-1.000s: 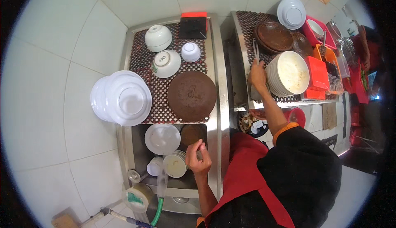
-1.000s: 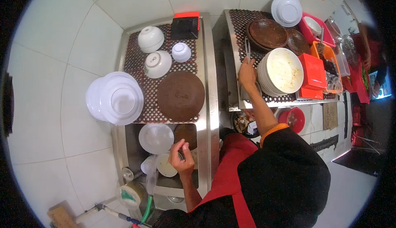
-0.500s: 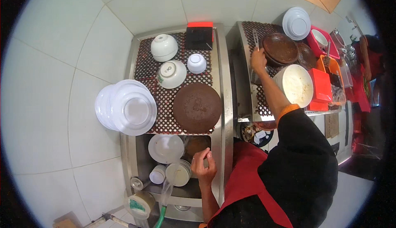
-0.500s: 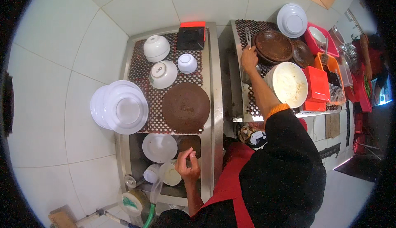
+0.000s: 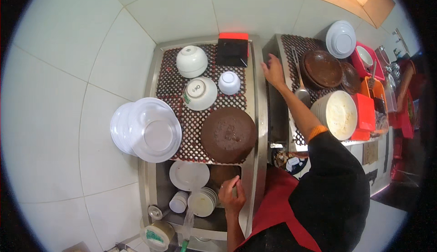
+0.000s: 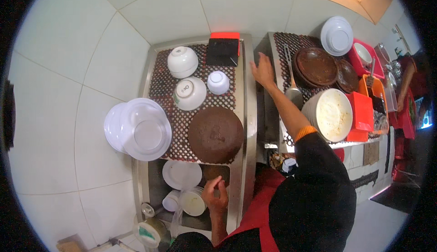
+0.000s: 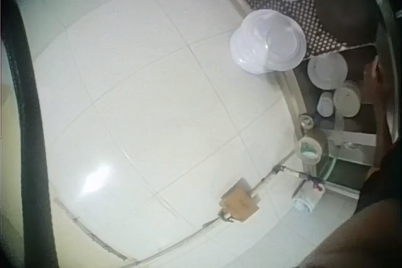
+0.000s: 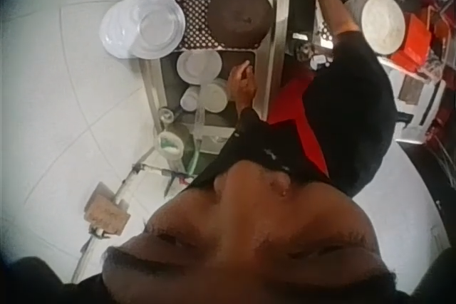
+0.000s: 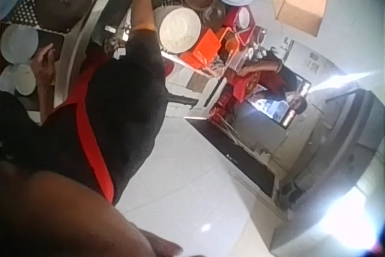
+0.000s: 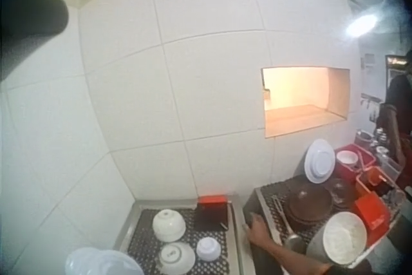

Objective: Washing and stacking dirty dishes and bowls in a restaurant kitchen sink.

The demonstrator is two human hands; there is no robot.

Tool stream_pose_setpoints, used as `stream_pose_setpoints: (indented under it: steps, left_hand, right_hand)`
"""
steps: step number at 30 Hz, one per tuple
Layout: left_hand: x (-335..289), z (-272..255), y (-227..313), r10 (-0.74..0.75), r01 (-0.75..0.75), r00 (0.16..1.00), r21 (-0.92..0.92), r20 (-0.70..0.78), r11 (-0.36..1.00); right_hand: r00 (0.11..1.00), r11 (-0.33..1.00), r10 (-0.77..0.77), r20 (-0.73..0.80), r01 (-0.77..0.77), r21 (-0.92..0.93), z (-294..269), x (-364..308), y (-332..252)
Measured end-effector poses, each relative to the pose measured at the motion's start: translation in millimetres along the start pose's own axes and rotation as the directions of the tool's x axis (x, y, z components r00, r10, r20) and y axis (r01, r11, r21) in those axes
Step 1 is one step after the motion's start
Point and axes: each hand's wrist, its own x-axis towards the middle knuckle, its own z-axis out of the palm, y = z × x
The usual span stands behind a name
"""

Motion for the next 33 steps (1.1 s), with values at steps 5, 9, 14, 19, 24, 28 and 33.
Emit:
stream_pose_setpoints:
  steps: [5,9,14,19,24,28,33]
  left_hand:
    - [8.8,-7.5,-4.7,-0.056,0.054,0.998,0.168,0.012,0.984]
    - [11.5,-14.7,-2.6,-0.196,0.193,0.980,0.231,-0.009,0.954]
    - [13.3,-13.7,-5.8,-0.298,0.300,0.954,0.217,-0.041,0.929]
    - [9.7,-10.0,-13.2,-0.284,0.294,0.955,0.185,-0.081,0.938]
    - [2.1,-12.0,-14.5,-0.280,0.307,0.948,0.198,-0.153,0.931]
    - [1.4,-15.2,-15.7,-0.322,0.360,0.927,0.214,-0.192,0.908]
    - [-1.3,-22.8,-17.3,-0.339,0.403,0.899,0.220,-0.278,0.889]
  right_hand:
    - [0.987,0.981,0.126,0.101,-0.139,0.135,93.7,103.6,-26.0]
    - [0.905,0.892,0.385,0.183,-0.416,0.177,130.6,143.4,-27.1]
    - [0.776,0.648,0.437,0.455,-0.623,0.439,121.2,154.4,-34.3]
    - [0.906,0.701,-0.001,0.424,-0.302,0.647,89.9,154.0,-73.2]
    - [0.800,0.719,-0.573,0.178,0.386,0.578,62.8,177.6,-179.1]
    - [0.267,0.432,-0.878,0.397,0.801,0.414,88.4,177.5,-297.3]
    - [-0.087,0.090,-0.641,0.763,0.978,0.188,184.8,122.5,-389.8]
